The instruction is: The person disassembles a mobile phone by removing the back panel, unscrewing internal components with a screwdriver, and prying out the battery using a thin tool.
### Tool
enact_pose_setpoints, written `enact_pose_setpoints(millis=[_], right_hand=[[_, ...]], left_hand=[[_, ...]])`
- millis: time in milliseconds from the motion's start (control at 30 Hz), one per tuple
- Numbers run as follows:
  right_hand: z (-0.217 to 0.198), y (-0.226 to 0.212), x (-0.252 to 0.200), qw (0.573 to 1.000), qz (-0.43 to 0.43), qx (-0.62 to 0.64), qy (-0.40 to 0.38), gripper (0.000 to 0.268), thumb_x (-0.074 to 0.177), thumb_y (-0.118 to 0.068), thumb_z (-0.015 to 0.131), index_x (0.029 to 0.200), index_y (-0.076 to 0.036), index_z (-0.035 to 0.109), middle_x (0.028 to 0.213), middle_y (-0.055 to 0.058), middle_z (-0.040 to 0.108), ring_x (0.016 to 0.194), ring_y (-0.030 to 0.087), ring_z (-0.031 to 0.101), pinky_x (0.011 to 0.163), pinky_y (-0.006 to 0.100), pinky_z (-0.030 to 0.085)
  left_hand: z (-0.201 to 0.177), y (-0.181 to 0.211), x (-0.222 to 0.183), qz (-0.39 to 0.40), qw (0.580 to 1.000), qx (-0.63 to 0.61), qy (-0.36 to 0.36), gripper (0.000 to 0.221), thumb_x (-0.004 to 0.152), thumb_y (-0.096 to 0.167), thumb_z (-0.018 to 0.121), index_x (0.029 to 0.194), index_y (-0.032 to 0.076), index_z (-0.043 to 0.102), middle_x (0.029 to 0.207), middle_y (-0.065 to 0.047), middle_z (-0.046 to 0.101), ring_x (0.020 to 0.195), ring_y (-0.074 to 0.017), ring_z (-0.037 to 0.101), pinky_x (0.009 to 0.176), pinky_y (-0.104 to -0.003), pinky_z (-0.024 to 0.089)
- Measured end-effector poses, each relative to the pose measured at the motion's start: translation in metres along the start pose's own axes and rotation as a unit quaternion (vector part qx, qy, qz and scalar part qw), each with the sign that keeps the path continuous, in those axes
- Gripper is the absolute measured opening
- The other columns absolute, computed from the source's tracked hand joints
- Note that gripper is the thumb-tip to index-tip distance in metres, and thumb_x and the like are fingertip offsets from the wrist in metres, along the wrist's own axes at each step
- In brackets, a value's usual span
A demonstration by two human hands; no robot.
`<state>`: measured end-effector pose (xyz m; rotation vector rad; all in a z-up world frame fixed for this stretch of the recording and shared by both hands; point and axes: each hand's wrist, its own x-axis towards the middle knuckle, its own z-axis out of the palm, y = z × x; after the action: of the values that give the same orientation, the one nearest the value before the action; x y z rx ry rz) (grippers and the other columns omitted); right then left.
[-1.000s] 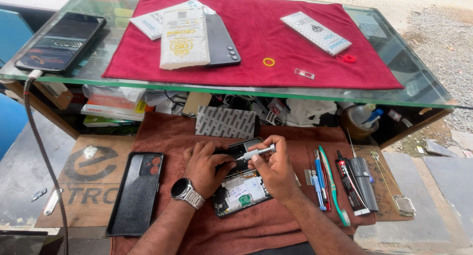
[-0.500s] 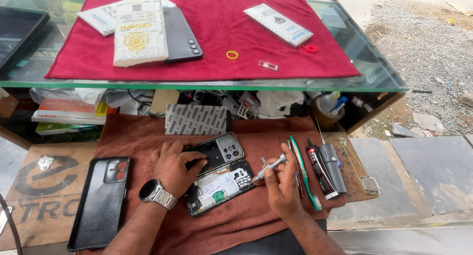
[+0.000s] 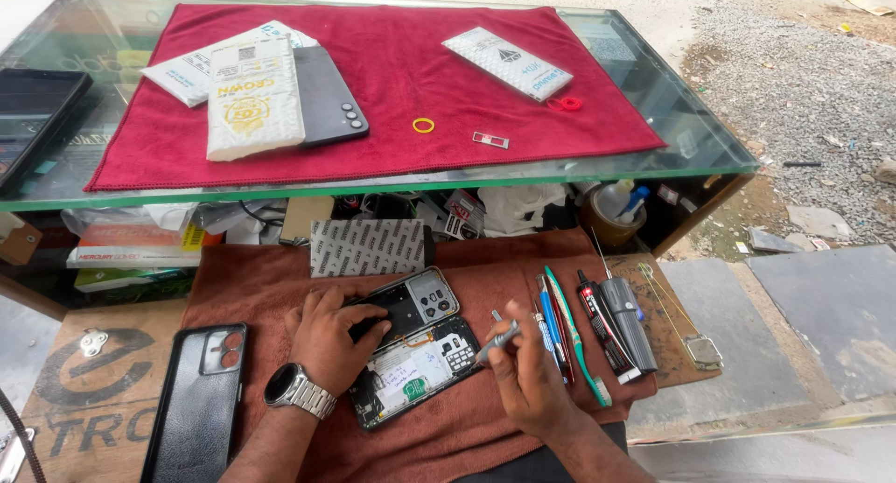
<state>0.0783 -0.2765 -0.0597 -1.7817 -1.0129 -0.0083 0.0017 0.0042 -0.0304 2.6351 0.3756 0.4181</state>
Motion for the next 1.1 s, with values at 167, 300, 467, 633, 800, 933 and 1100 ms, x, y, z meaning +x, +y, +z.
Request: enact_pose_setpoints(millis=[167,300,467,633,800,933,1100], right_hand=[[-0.024,-0.044,0.018,0.956,0.050,-0.273,-0.091,0.035,0.095,-0.036,0.072,0.107,-0.010,0.053,0.074,0.007,0.067,0.068,0.023,0.068,0.059,0.040,0.052],[-0.035,-0.081,0.037,0.968,-0.064,-0.205,-0.131,0.021,0.091,-0.014,0.065,0.106,-0.004,0.054,0.086,0.014,0.066,0.077,0.033,0.067,0.065,0.044,0.053],[-0.029,-0.094,0.050,0.948,0.111,-0.241,-0.175,0.022,0.097,-0.024,0.067,0.098,-0.008,0.053,0.080,0.011,0.068,0.076,0.032,0.069,0.066,0.045,0.055],[-0.035,-0.092,0.051,0.975,0.034,-0.136,-0.171,0.023,0.092,-0.013,0.065,0.103,-0.003,0.048,0.077,0.012,0.066,0.071,0.034,0.070,0.061,0.047,0.055],[-0.035,-0.093,0.048,0.961,0.032,-0.235,-0.144,0.027,0.086,-0.014,0.062,0.110,-0.004,0.053,0.077,0.009,0.066,0.068,0.031,0.067,0.061,0.046,0.054],[-0.037,-0.092,0.046,0.962,-0.011,-0.239,-0.128,0.045,0.074,-0.003,0.060,0.119,-0.001,0.055,0.076,0.009,0.065,0.067,0.029,0.067,0.062,0.046,0.054],[-0.035,-0.090,0.046,0.963,0.035,-0.235,-0.124,0.027,0.083,-0.007,0.061,0.110,-0.005,0.059,0.087,0.009,0.068,0.074,0.025,0.071,0.067,0.042,0.056]], left_hand=[[-0.003,0.001,0.000,0.002,1.000,-0.017,0.007,0.022,0.076,0.037,0.082,0.096,0.027,0.083,0.123,0.004,0.067,0.121,-0.0219,0.053,0.102,-0.045,0.031],[-0.005,0.004,0.001,0.009,0.999,-0.028,0.015,0.022,0.076,0.037,0.082,0.095,0.026,0.082,0.123,0.004,0.067,0.122,-0.0224,0.052,0.102,-0.046,0.031],[-0.004,0.001,0.000,0.011,0.999,-0.029,0.008,0.023,0.080,0.034,0.078,0.101,0.025,0.080,0.123,0.003,0.066,0.122,-0.0225,0.052,0.102,-0.046,0.031],[0.000,-0.003,-0.001,0.011,0.999,-0.030,0.013,0.025,0.093,0.024,0.064,0.116,0.026,0.072,0.118,0.004,0.068,0.118,-0.0209,0.055,0.102,-0.045,0.032],[0.002,-0.003,0.001,0.015,0.999,-0.031,0.022,0.024,0.095,0.021,0.060,0.115,0.026,0.071,0.119,0.004,0.069,0.116,-0.0199,0.056,0.100,-0.044,0.033],[0.002,-0.003,0.000,-0.001,1.000,-0.018,0.001,0.023,0.094,0.024,0.061,0.114,0.027,0.072,0.119,0.004,0.068,0.114,-0.0190,0.056,0.099,-0.043,0.033],[0.002,-0.004,0.000,0.010,1.000,-0.016,0.013,0.021,0.095,0.023,0.061,0.112,0.027,0.073,0.118,0.004,0.068,0.114,-0.0198,0.056,0.101,-0.044,0.033]])
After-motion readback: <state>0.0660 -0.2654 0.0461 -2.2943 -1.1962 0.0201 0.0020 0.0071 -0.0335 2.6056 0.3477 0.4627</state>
